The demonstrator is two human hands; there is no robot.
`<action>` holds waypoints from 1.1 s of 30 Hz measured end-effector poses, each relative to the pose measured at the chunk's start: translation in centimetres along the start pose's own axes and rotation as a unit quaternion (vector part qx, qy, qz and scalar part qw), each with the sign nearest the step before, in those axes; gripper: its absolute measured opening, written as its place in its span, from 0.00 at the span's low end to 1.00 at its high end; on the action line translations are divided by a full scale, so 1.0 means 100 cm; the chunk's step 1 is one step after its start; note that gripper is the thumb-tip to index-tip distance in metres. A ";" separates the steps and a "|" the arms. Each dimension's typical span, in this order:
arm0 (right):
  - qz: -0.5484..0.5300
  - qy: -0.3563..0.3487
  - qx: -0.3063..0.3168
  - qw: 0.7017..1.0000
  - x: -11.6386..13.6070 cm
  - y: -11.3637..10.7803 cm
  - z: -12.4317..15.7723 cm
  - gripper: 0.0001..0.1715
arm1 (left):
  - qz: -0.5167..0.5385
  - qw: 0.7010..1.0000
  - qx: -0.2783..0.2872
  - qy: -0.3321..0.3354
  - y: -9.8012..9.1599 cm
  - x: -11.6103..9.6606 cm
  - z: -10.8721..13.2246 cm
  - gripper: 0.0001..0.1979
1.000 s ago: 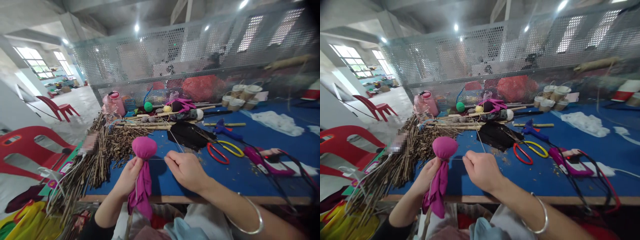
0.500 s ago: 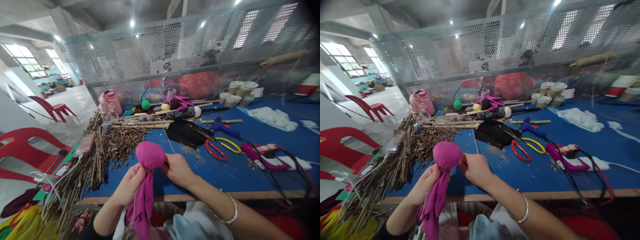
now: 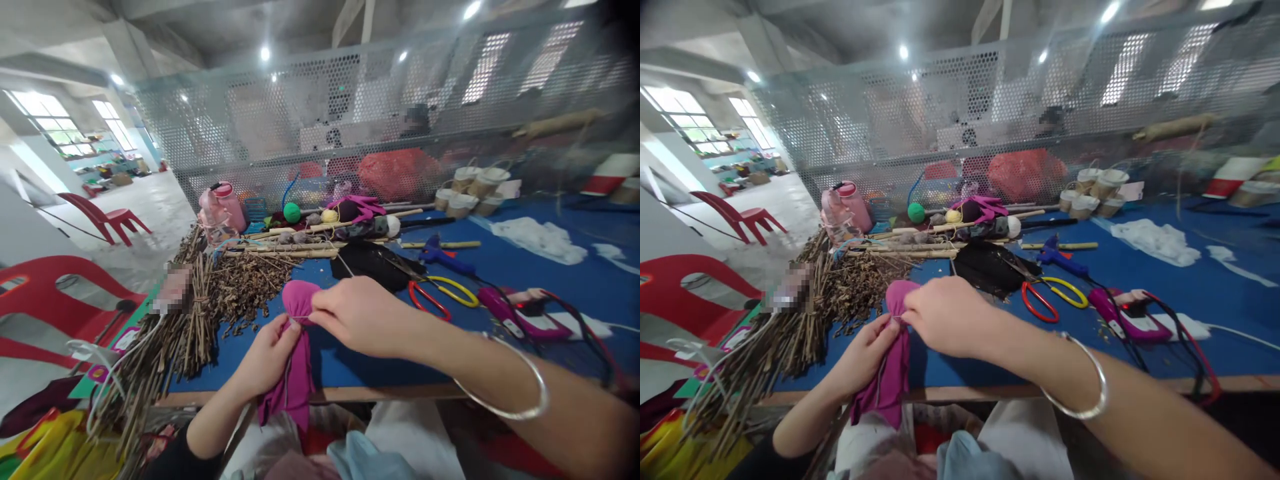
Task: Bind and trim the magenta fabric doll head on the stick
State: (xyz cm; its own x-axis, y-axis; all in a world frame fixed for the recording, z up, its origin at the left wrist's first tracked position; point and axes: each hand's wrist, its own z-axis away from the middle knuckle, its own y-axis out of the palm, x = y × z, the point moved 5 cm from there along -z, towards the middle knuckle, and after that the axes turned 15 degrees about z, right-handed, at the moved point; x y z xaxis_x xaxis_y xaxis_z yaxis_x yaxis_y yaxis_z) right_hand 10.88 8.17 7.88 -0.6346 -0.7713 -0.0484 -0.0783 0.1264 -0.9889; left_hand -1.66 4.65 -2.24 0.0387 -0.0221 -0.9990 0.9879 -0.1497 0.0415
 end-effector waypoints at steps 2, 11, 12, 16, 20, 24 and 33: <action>-0.085 0.100 -0.048 0.990 -0.011 0.016 0.022 0.24 | 0.038 0.999 -0.036 0.008 -0.009 -0.002 0.004 0.19; -0.321 0.255 -0.170 0.896 -0.020 0.086 0.042 0.26 | 0.191 0.978 -0.080 -0.012 -0.003 0.002 0.014 0.20; -0.320 0.250 -0.169 0.898 -0.020 0.087 0.042 0.26 | 0.203 0.976 -0.082 -0.015 -0.003 0.003 0.014 0.20; -0.317 0.236 -0.155 0.905 -0.019 0.094 0.041 0.25 | 0.237 0.969 -0.066 -0.021 0.000 0.006 0.016 0.20; -0.346 0.209 -0.123 0.906 -0.019 0.104 0.041 0.24 | 0.219 0.975 -0.018 -0.016 0.003 0.002 0.021 0.20; -0.429 0.056 0.042 0.901 -0.019 0.114 0.026 0.20 | 0.144 0.977 0.150 -0.041 0.018 -0.008 0.031 0.20; -0.060 -0.131 0.190 0.971 0.011 0.031 -0.039 0.17 | -0.013 0.979 0.183 -0.090 0.036 0.011 0.018 0.23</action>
State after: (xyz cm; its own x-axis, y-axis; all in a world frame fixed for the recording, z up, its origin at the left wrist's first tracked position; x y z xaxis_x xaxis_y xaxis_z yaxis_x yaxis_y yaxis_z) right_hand 6.97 10.11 5.30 -0.4168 -0.9050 0.0850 0.1810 -0.1743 -0.9679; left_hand 1.68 2.30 -3.19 -0.0458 -0.1816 -0.9823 0.8671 -0.4955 0.0512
